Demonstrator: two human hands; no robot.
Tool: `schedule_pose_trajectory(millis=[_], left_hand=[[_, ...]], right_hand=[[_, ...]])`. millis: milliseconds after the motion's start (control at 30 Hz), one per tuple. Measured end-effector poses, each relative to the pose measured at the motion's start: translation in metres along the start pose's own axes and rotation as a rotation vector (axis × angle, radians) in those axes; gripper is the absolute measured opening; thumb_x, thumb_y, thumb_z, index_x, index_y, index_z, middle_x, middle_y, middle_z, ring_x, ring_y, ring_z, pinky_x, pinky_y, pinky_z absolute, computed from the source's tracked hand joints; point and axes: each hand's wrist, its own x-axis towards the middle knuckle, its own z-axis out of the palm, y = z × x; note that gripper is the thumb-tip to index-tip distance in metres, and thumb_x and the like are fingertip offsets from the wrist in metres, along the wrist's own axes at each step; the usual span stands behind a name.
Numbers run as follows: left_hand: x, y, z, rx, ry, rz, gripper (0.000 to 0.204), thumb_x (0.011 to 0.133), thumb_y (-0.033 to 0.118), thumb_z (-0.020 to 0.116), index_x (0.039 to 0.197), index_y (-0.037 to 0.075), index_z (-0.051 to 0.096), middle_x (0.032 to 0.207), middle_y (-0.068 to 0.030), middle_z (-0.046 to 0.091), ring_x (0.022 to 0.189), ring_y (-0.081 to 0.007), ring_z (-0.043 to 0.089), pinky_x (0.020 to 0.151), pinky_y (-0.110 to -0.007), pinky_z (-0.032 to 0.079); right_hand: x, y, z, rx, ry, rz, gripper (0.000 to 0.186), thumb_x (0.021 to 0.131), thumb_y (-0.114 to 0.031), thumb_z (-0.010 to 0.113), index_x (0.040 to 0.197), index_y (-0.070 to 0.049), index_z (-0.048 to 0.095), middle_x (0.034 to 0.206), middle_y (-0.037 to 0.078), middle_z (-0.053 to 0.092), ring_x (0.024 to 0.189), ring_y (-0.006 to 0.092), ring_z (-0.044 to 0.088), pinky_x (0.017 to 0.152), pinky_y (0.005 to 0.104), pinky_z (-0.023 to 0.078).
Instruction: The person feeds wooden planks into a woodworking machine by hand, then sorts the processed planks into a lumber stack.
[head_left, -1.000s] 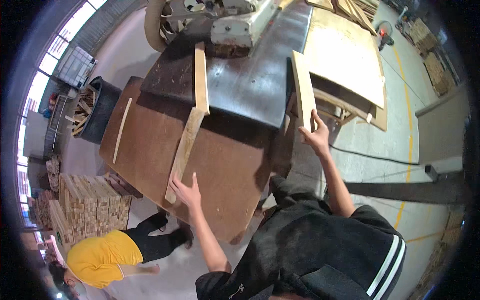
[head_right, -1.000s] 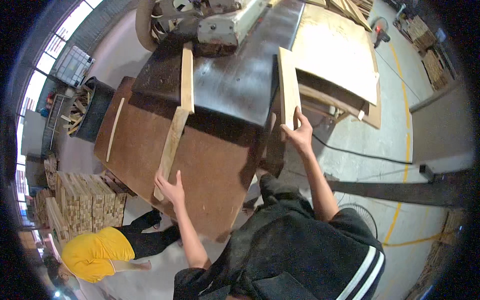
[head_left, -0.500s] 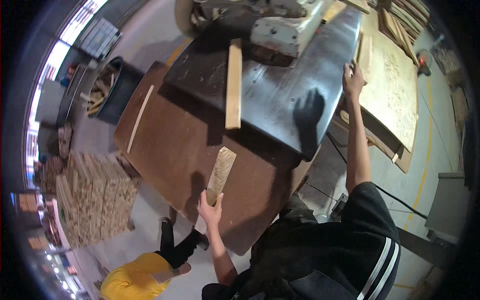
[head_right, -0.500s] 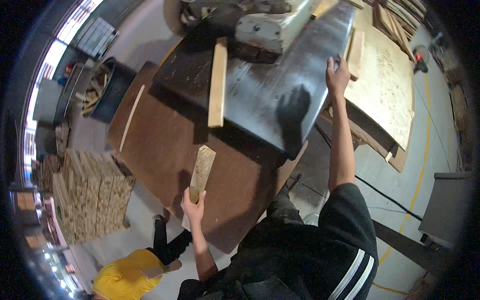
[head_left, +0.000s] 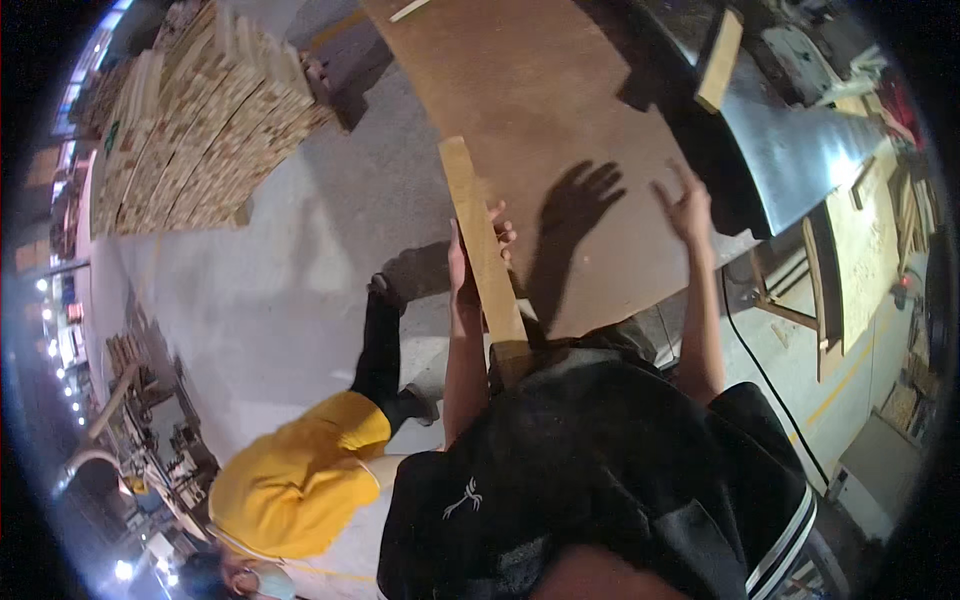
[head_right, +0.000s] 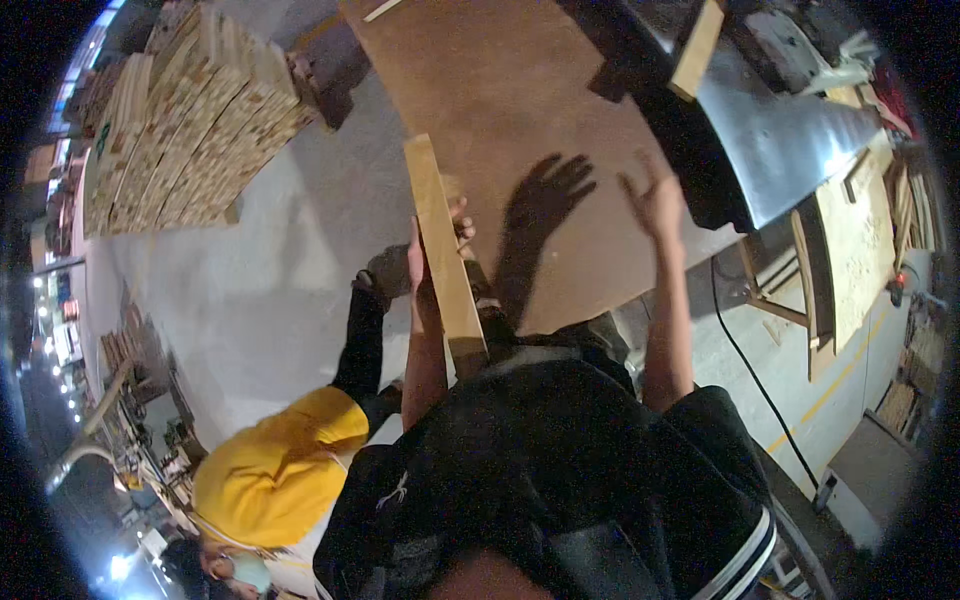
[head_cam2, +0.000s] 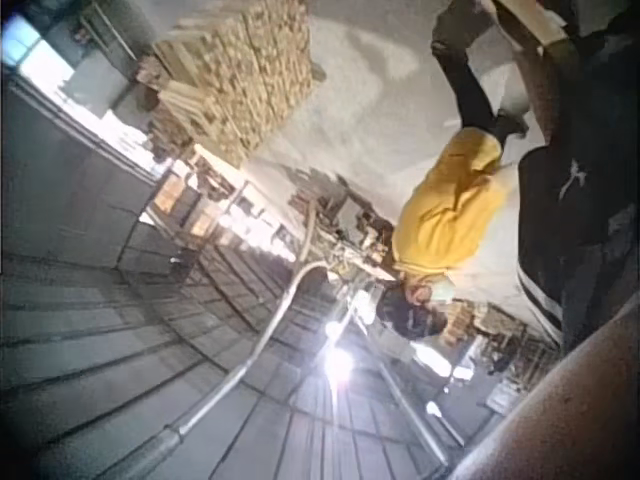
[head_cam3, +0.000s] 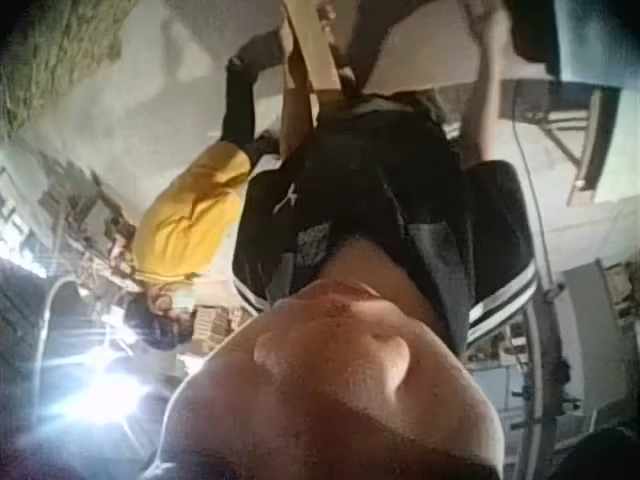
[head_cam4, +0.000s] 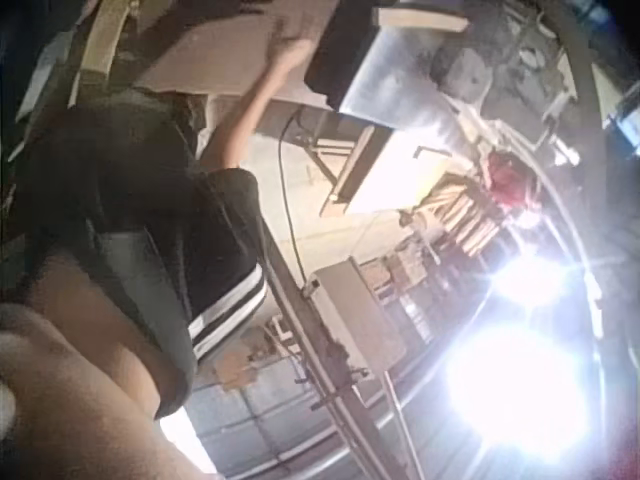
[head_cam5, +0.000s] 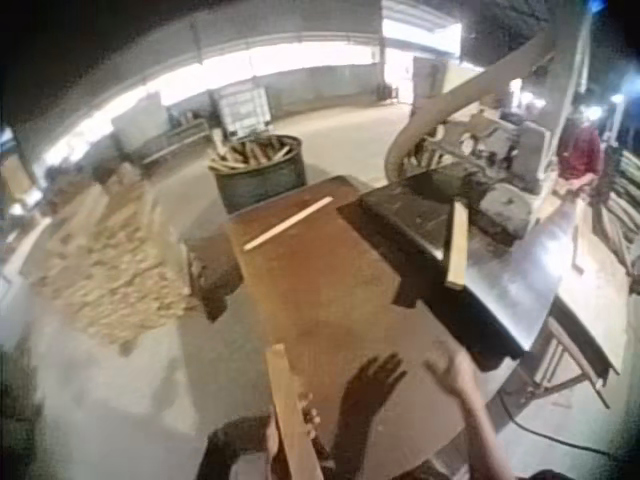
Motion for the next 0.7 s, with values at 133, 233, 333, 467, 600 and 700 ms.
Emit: schedule_pose_trajectory(millis=[133,233,333,467,600,700], left_hand=[[-0.035,0.017,-0.068,-0.25,0.089,-0.076,0.079,0.103,0.067,0.035,0.137,-0.001,0.053,0.103,-0.013,0.067,0.087,-0.0213,0.065,0.063,-0.028,0.057],[-0.01,0.001,-0.061,-0.462,0.334,-0.124,0.085,0.098,0.068,0.047,0.139,-0.006,0.048,0.088,-0.0081,0.06,0.08,-0.0216,0.06,0.067,-0.032,0.054],[-0.042,0.042,-0.114,-0.077,0.084,-0.009,0.091,0.095,0.071,0.05,0.145,-0.006,0.043,0.087,-0.0049,0.056,0.079,-0.0191,0.055,0.069,-0.033,0.051],[-0.002,0.081,-0.036,0.216,0.13,0.056,0.093,0.096,0.071,0.046,0.154,-0.001,0.036,0.094,-0.0059,0.058,0.085,-0.0188,0.055,0.073,-0.028,0.051],[0.045,0.093,0.054,0.401,0.458,-0.079,0.098,0.096,0.076,0.04,0.154,-0.002,0.036,0.095,-0.006,0.059,0.085,-0.0204,0.06,0.076,-0.031,0.053],[0.077,0.117,0.022,0.747,0.344,-0.167,0.099,0.095,0.076,0.042,0.154,-0.003,0.034,0.093,-0.0086,0.061,0.087,-0.0223,0.063,0.078,-0.033,0.055]], right_hand=[[0.102,0.007,-0.007,0.351,0.131,0.162,0.059,0.089,-0.046,0.076,0.127,-0.002,0.066,0.121,0.021,0.071,0.113,0.0282,0.069,0.093,0.0362,0.053],[0.175,0.083,-0.034,-0.202,0.305,0.237,0.086,0.083,-0.067,0.07,0.139,-0.004,0.056,0.125,0.026,0.067,0.122,0.0385,0.063,0.1,0.0456,0.05],[0.213,-0.023,-0.01,-0.163,0.255,0.414,0.084,0.079,-0.057,0.078,0.145,-0.011,0.053,0.124,0.026,0.067,0.11,0.0334,0.067,0.095,0.0444,0.053],[0.225,0.064,0.008,-0.14,0.53,0.544,0.081,0.08,-0.05,0.08,0.145,-0.011,0.051,0.153,0.02,0.042,0.138,0.0424,0.042,0.109,0.0432,0.042],[0.196,0.079,0.042,-0.297,0.625,0.426,0.065,0.079,-0.009,0.069,0.141,-0.019,0.054,0.147,0.036,0.04,0.111,0.0496,0.061,0.087,0.05,0.057],[0.174,0.047,0.048,-0.181,0.62,0.461,0.05,0.083,-0.009,0.065,0.131,-0.021,0.063,0.121,0.026,0.059,0.1,0.0445,0.066,0.082,0.0489,0.058]])
